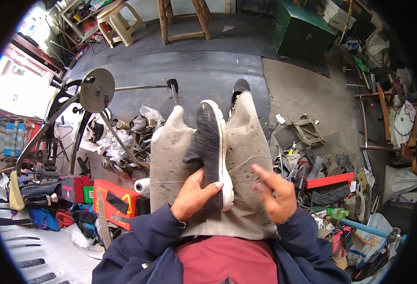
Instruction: The person hand-sews a black shoe to its sole using a curved needle and white thread. They repeatedly pull the thread through the shoe's edge, tighten stitches, and rotate the shoe to access different sections. The person finishes by cutting the thread with scissors.
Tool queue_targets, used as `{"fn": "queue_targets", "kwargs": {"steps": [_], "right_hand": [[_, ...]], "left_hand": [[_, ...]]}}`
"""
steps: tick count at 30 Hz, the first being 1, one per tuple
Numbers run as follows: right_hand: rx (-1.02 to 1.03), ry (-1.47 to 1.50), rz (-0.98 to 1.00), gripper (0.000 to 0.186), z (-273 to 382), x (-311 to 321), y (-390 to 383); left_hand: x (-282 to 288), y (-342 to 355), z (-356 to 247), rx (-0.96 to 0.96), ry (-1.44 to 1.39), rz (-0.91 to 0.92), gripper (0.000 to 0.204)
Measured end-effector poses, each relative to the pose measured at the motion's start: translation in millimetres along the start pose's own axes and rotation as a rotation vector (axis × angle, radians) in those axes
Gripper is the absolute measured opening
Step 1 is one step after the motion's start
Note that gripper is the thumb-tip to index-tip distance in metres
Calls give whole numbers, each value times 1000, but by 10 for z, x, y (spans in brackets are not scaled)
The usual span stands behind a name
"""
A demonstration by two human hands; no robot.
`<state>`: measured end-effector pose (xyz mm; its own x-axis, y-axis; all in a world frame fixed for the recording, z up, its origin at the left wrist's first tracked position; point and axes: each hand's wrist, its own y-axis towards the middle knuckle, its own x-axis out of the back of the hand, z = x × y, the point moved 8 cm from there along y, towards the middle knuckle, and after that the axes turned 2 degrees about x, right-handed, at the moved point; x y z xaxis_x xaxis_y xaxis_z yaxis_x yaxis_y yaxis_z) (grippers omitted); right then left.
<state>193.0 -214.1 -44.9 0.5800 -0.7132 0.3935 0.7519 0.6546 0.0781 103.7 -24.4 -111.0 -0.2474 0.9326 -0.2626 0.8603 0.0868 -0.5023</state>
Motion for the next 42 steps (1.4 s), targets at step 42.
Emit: {"fn": "queue_targets", "kwargs": {"steps": [42], "right_hand": [[-10,123,259,44,-54,-452,23]], "left_hand": [[10,19,7,19,-260,76,39]]}}
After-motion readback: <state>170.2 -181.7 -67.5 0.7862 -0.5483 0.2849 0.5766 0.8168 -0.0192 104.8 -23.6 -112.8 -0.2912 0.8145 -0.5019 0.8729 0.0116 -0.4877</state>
